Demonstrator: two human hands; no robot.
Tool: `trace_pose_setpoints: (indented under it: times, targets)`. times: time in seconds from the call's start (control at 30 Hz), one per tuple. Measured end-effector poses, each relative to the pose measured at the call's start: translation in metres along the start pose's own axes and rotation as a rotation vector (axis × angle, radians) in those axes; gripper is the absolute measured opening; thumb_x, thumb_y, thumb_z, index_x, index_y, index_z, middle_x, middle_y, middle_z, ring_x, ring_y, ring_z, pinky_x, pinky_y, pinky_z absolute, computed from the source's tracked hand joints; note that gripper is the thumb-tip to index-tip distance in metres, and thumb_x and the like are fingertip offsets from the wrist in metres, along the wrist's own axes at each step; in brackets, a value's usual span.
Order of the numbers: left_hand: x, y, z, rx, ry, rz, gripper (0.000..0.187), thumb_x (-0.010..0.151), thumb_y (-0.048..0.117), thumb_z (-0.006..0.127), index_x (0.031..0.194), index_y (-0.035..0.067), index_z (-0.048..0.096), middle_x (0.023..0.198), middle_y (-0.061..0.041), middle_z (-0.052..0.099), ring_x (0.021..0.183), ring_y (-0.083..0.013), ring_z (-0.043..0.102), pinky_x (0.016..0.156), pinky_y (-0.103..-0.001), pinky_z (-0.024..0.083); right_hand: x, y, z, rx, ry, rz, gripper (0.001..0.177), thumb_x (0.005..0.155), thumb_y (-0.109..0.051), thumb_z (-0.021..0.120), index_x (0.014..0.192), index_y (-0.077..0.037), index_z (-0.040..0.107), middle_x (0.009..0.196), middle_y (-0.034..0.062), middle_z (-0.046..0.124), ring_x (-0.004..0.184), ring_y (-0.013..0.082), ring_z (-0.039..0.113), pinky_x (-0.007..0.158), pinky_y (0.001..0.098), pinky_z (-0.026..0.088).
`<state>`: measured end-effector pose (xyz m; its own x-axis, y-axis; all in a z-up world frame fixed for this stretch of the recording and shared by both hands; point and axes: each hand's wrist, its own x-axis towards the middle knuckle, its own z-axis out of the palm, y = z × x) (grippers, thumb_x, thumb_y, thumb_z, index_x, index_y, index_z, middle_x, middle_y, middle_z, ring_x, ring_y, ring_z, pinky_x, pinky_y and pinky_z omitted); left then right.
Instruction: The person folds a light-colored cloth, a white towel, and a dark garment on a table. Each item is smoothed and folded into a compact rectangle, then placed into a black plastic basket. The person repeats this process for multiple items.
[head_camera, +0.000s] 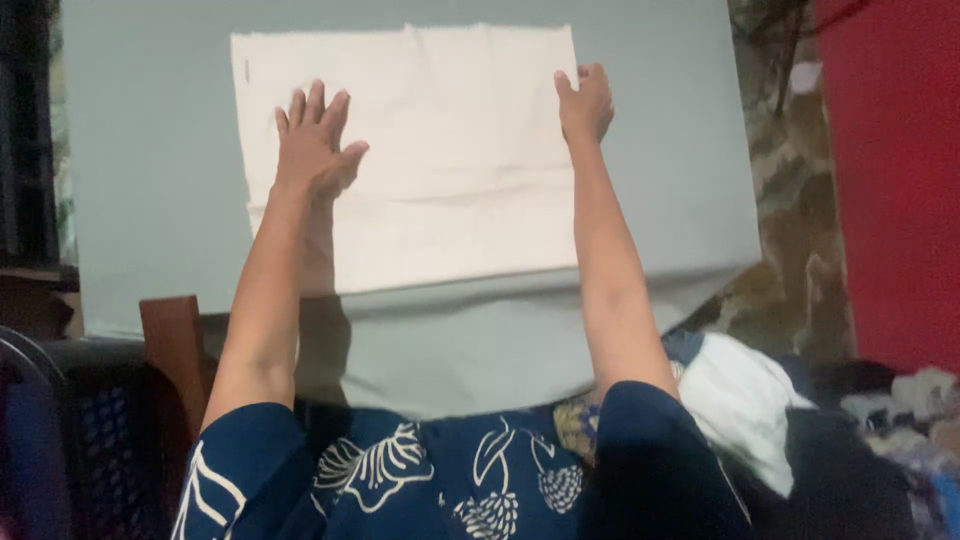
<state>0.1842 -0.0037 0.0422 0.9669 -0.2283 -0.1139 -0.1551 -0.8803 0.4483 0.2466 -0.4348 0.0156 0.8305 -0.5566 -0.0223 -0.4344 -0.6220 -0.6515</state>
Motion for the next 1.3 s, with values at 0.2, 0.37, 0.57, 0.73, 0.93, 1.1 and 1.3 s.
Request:
trace_pose_setpoints:
  times: [0.2,0.37,0.57,0.73,0.93,1.1,1.3]
  targets:
    - [0.045,-0.059,0.010,-0.004,0.170,-0.111,0.065,0.099,0.047,0.047,0.160,0.024,0.043,0.171,-0.007,0.020,0.155,-0.0423,0.007,0.120,-0.066,0.002,0.070,0.032,0.035,-0.031,0.089,-0.070,0.027,0.091,-0.038,0.075,0.080,-0.021,0.058,0.088,-0.0020,0.072,0.078,0.0238,0.067,0.067,0.0442,0.048]
    - [0.049,-0.049,-0.008,0.015,0.119,-0.242,0.069,0.105,0.051,0.029,0.166,0.019,0.028,0.173,-0.004,0.007,0.154,-0.0409,-0.007,0.121,-0.068,-0.003,0.060,0.024,0.035,-0.070,0.186,-0.121,0.025,0.092,-0.031,0.078,0.091,-0.020,0.056,0.093,-0.0017,0.065,0.087,0.0243,0.062,0.078,0.0418,0.047]
    - [0.069,0.004,0.031,0.046,0.367,0.195,0.057,0.101,0.029,0.046,0.150,0.000,0.045,0.157,-0.025,0.043,0.147,-0.0479,0.022,0.113,-0.068,0.004,-0.035,-0.026,0.083,-0.033,0.037,-0.744,0.061,0.099,-0.033,0.074,0.150,-0.014,0.047,0.154,0.0101,0.050,0.143,0.0296,0.045,0.119,0.0514,0.028]
    - [0.070,0.043,0.051,0.052,0.091,0.242,0.056,0.110,0.043,0.033,0.162,0.020,0.039,0.171,-0.005,0.024,0.157,-0.0386,0.013,0.122,-0.065,0.008,-0.079,-0.053,0.084,-0.218,-0.570,-0.998,0.065,0.113,-0.051,0.034,0.167,-0.017,0.019,0.174,0.0039,0.019,0.162,0.0273,0.014,0.128,0.0549,0.006]
    - [0.063,0.014,0.007,0.047,0.064,-0.094,0.073,0.104,0.063,0.025,0.167,0.026,0.025,0.174,0.001,0.009,0.157,-0.0337,-0.005,0.122,-0.061,-0.011,0.048,0.016,0.054,-0.277,-0.211,-0.620,0.064,0.114,-0.049,0.051,0.167,-0.025,0.024,0.174,0.0042,0.019,0.160,0.0197,0.009,0.127,0.0471,-0.001]
    - [0.053,0.021,0.002,-0.015,0.143,-0.095,0.073,0.103,0.057,0.027,0.166,0.019,0.030,0.173,-0.005,0.012,0.156,-0.0372,-0.004,0.122,-0.064,-0.009,0.042,0.010,0.113,-0.535,0.061,-0.501,0.079,0.111,-0.055,0.063,0.163,-0.006,0.029,0.170,0.0111,0.022,0.158,0.0241,0.021,0.123,0.0656,0.009]
    - [0.065,-0.006,0.022,0.042,0.202,-0.052,0.057,0.110,0.034,0.023,0.165,0.024,0.035,0.172,-0.001,0.016,0.157,-0.0356,0.005,0.122,-0.065,-0.002,-0.150,-0.152,0.108,-0.134,-0.712,-0.936,0.082,0.101,-0.069,0.019,0.166,-0.018,0.021,0.174,0.0079,0.012,0.162,0.0266,0.003,0.126,0.0593,-0.008]
